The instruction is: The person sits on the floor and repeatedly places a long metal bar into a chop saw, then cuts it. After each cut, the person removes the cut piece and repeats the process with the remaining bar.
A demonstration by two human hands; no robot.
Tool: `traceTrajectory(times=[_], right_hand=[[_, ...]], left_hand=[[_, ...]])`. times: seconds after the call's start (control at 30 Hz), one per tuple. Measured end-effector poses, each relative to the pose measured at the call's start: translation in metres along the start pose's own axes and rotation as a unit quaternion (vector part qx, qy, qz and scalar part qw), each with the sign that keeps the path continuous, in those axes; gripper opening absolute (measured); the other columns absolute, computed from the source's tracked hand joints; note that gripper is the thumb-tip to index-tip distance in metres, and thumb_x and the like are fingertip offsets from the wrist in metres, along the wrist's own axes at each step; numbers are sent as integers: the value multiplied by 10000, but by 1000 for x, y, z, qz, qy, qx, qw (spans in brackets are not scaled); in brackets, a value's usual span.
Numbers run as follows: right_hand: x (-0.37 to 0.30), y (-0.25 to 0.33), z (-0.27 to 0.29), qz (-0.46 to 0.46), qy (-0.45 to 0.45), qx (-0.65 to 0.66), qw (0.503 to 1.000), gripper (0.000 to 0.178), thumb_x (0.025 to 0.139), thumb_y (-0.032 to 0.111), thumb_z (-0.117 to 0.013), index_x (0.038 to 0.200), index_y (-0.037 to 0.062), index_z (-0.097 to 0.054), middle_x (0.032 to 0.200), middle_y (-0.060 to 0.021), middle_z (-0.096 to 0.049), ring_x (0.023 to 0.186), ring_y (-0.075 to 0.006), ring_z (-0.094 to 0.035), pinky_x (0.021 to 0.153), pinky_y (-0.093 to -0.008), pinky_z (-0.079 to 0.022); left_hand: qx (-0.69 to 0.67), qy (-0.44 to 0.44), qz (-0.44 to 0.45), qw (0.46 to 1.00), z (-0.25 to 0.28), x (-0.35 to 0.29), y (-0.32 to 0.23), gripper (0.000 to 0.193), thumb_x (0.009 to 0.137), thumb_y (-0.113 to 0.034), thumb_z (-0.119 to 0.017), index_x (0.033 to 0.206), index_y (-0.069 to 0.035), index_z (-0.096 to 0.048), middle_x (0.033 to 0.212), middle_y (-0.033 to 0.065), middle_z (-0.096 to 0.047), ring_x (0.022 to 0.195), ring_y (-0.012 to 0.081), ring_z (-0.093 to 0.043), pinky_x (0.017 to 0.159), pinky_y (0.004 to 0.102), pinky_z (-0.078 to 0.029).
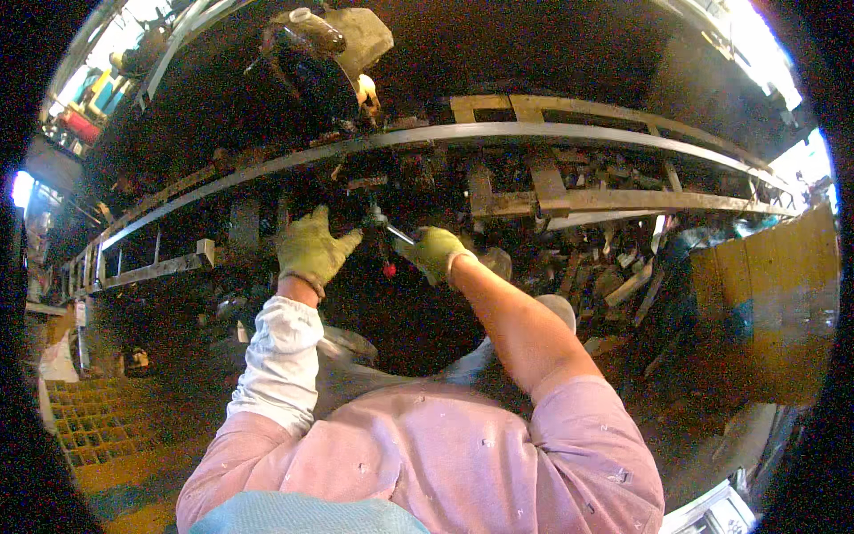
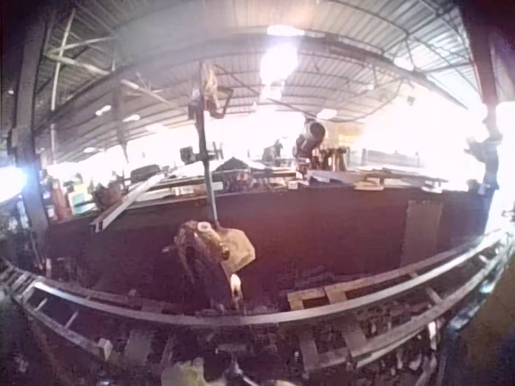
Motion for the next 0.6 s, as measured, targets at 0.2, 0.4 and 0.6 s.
traceTrajectory(times=[0.2,0.4,0.6], right_hand=[[-58,74,11,239,-23,90,967,649,1011,581,-624,1363,37,-649,980,-153,-774,805,-269,-744,737,-383,-573],[-64,58,80,255,-150,313,902,486,1000,370,-734,1317,7,-677,1153,-122,-771,1045,-177,-710,933,-308,-550],[-35,42,103,215,-223,386,869,479,998,385,-737,1291,8,-701,1130,-91,-770,1000,-158,-689,911,-293,-539]], left_hand=[[-98,246,117,957,-293,8,78,448,871,-430,-690,1175,-109,-763,1205,147,-758,1130,318,-726,992,429,-560],[-361,315,51,876,-364,-27,24,577,962,-543,-594,1323,-105,-700,1304,167,-718,1227,330,-677,1054,408,-508],[-160,527,-71,832,-179,-31,-27,640,932,-564,-694,1322,-57,-708,1316,187,-718,1237,300,-672,1049,400,-505]])
Point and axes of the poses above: each hand's wrist, its own x-axis towards the middle knuckle, its own z-axis out of the back of the hand, y = z × x, the point moved 4 cm from there along x, towards the middle knuckle
